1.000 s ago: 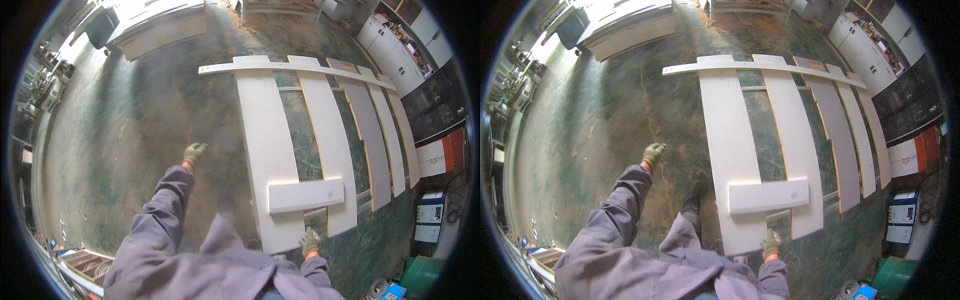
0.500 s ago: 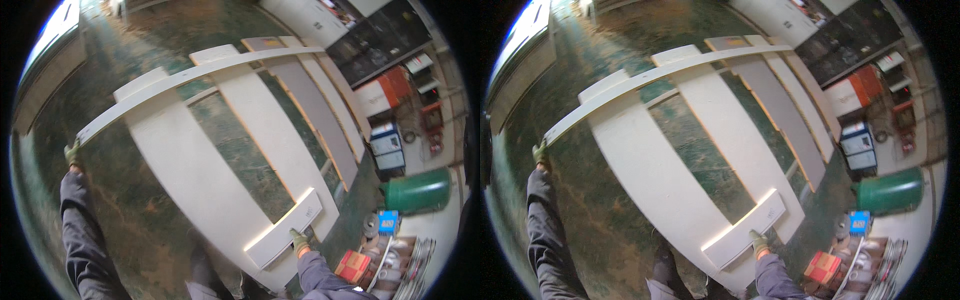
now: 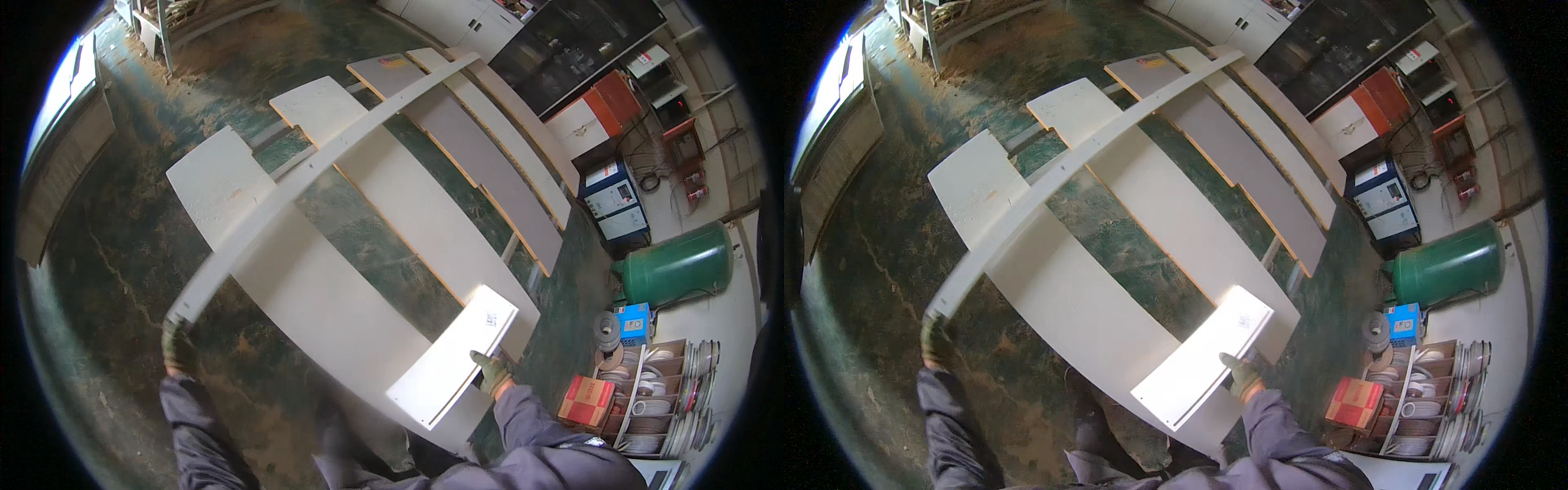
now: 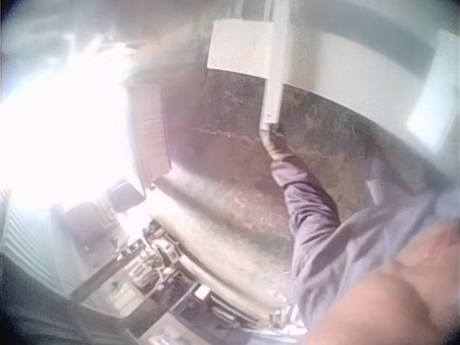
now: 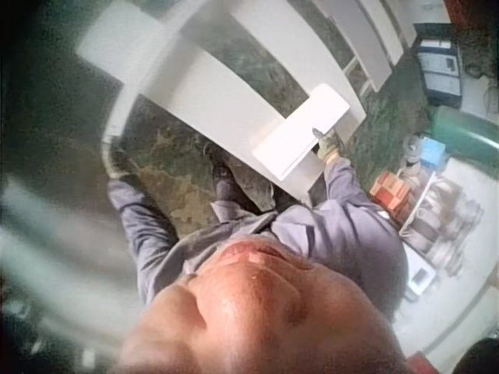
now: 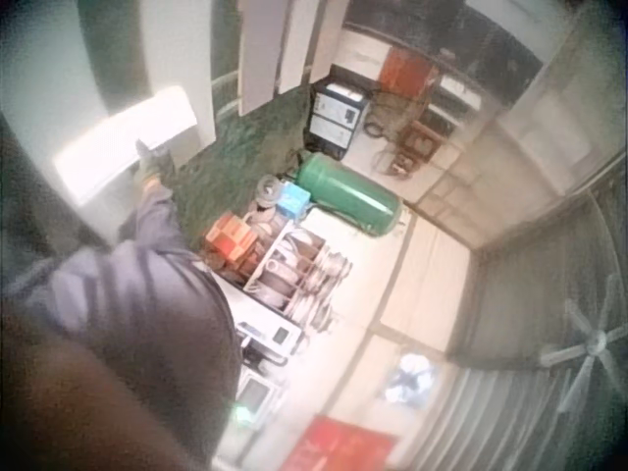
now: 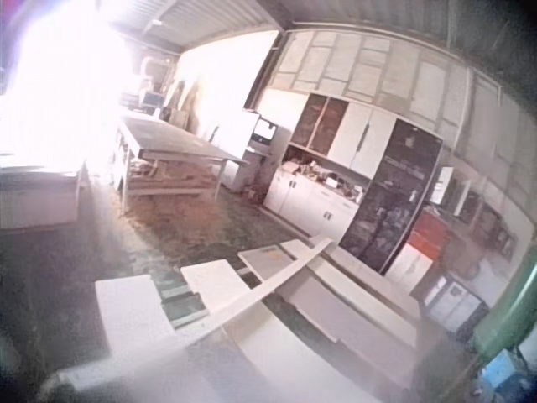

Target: The person repeatedly picks up white rectangular panels from a floor stack, carries them to an edge banding machine, and feeds them through the machine. After processing, the person returns to the stack to retrieve the next panel. The cycle continues for multiple panels.

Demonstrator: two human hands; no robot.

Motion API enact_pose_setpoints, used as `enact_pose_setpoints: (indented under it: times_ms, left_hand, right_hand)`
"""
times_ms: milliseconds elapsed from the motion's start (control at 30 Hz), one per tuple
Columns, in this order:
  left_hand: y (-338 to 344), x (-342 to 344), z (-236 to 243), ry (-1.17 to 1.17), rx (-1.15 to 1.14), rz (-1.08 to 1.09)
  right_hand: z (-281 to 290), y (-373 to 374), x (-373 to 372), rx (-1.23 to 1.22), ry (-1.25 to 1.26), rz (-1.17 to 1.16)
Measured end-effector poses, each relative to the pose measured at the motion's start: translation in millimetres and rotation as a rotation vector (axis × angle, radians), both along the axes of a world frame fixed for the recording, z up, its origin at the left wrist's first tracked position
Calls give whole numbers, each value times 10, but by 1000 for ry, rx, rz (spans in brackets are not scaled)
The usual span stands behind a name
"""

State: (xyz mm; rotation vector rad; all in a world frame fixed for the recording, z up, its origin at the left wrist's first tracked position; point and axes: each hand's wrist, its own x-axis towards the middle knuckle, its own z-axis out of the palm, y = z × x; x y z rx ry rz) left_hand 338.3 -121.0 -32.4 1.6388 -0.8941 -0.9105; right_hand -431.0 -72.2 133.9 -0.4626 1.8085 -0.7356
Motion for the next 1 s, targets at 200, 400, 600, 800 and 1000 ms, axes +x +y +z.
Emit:
enact_pose_setpoints:
  times_ms: [200, 400, 600, 800, 1000]
  left_hand:
    - [2145, -2038, 35, 830, -84, 337]
    - [3687, -3147, -24, 1267, -202, 968]
    - [3960, -3721, 455, 1341, -618, 875]
    - [3824, -5087, 691, 1326, -771, 617]
    - [3467, -4827, 723, 1110, -82, 1012]
  right_hand:
    - [543, 154, 501, -114, -461, 42]
    - [-122, 636, 793, -369, -59, 969]
    - [-412, 1128, 2007, -19, -372, 670]
    - [-314, 1452, 2521, 14, -135, 998]
    - [-539, 1443, 2227, -703, 152, 1976]
